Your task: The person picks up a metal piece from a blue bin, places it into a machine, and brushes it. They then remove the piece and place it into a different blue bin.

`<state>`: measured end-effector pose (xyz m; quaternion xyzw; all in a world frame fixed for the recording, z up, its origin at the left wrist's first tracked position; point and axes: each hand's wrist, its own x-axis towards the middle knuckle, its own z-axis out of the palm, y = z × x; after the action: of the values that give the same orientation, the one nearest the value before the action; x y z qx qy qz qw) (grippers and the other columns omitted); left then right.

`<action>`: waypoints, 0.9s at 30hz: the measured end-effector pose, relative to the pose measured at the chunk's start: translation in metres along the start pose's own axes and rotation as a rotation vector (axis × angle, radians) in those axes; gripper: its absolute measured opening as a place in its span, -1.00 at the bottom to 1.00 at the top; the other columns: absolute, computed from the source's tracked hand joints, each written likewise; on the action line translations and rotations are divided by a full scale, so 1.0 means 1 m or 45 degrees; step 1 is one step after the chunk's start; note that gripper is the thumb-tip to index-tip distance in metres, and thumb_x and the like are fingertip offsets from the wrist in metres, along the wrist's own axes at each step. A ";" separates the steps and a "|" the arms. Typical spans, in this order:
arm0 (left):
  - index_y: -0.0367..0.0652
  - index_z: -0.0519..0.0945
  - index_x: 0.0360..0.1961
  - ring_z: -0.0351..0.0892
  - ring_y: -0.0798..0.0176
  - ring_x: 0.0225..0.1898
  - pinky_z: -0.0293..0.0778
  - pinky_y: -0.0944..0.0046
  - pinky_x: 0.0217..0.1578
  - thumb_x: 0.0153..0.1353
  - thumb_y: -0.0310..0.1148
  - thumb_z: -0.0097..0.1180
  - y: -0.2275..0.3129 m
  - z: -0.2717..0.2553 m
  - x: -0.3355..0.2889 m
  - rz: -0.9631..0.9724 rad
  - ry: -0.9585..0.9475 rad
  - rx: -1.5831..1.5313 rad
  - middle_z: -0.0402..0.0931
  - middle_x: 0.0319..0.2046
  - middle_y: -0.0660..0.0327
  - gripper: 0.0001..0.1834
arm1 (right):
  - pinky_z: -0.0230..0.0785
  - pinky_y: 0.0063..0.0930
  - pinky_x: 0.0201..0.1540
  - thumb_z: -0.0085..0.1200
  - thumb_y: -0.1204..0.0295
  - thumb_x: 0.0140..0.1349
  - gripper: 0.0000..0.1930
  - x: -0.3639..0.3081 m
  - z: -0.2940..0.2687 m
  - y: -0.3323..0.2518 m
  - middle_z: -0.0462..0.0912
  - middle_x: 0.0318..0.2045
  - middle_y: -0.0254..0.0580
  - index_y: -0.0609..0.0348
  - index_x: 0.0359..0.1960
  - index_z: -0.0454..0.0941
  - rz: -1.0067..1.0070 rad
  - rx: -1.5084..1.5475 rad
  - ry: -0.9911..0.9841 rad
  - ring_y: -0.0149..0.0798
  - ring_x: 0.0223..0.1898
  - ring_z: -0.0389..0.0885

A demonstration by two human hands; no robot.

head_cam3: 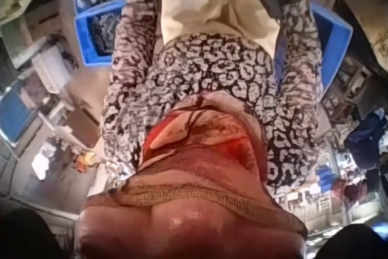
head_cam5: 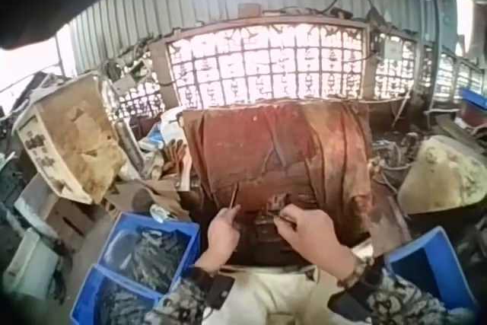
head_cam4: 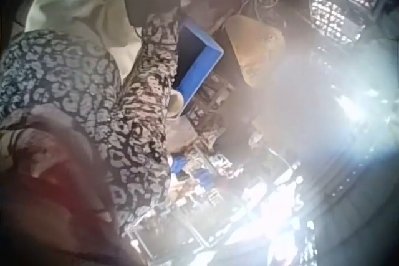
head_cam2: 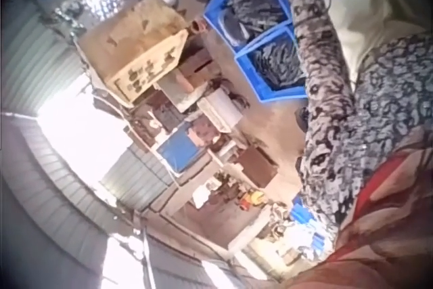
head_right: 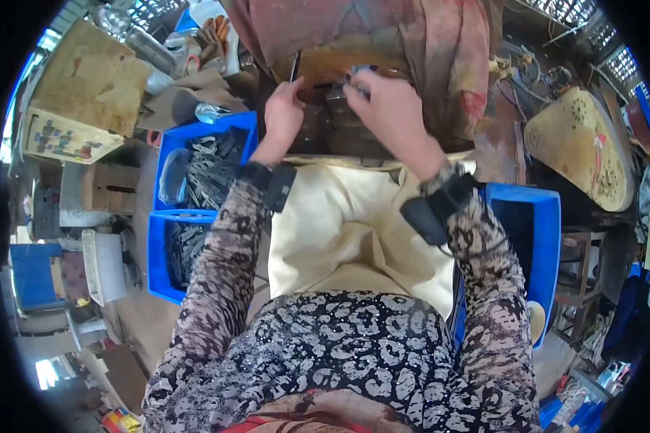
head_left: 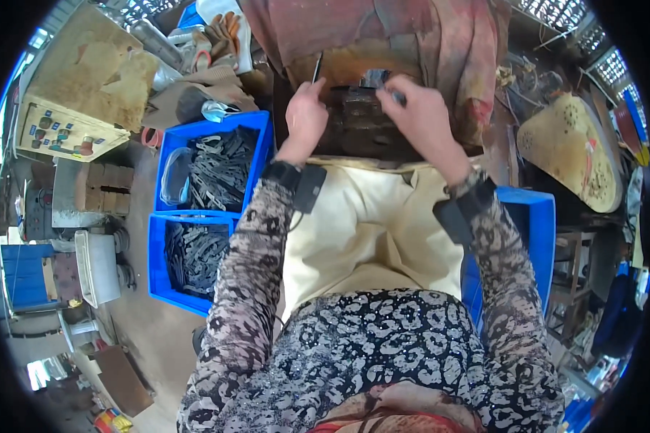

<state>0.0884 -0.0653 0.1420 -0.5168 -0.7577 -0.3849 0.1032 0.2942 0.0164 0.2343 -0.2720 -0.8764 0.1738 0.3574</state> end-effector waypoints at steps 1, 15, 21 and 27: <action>-0.10 0.61 -0.11 0.57 -0.02 -0.20 0.51 0.09 -0.23 -0.01 -0.62 0.03 0.000 -0.002 0.003 -0.006 -0.014 0.005 0.52 -0.31 0.08 -0.60 | 0.41 -0.30 -0.47 0.23 0.33 0.13 -0.83 -0.020 -0.002 -0.007 0.62 -0.49 -0.04 0.13 -0.33 0.59 0.029 0.053 -0.046 0.00 -0.54 0.59; -0.09 0.66 -0.41 0.62 -0.02 -0.25 0.55 0.08 -0.23 0.16 -0.34 0.05 -0.024 0.037 -0.009 0.480 -0.802 0.499 0.61 -0.37 0.04 -0.84 | 0.44 -0.32 -0.47 0.28 0.45 -0.08 -0.78 -0.151 -0.004 -0.001 0.60 -0.50 -0.24 0.03 -0.35 0.56 -0.111 0.136 -0.404 -0.13 -0.50 0.60; -0.13 0.68 -0.41 0.61 -0.07 -0.18 0.51 0.02 -0.09 0.14 -0.37 -0.02 -0.033 0.056 -0.012 0.172 -0.971 0.474 0.63 -0.27 -0.01 -0.78 | 0.35 -0.46 -0.52 0.18 0.35 0.18 -0.85 -0.119 -0.017 0.006 0.50 -0.56 -0.42 0.13 -0.29 0.57 0.326 0.707 -0.780 -0.38 -0.61 0.48; -0.19 0.65 -0.42 0.64 -0.05 -0.31 0.52 0.03 -0.21 0.16 -0.31 0.01 -0.025 0.042 -0.007 0.273 -0.959 0.384 0.61 -0.44 -0.04 -0.78 | 0.18 -0.57 -0.53 -0.05 0.41 0.34 -0.81 -0.095 -0.012 0.040 0.40 -0.55 -0.44 0.17 -0.10 0.51 1.195 1.533 -0.417 -0.47 -0.57 0.34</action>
<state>0.0805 -0.0459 0.0976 -0.6764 -0.7323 -0.0409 -0.0669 0.3739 -0.0080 0.1725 -0.3444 -0.4661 0.7904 0.1985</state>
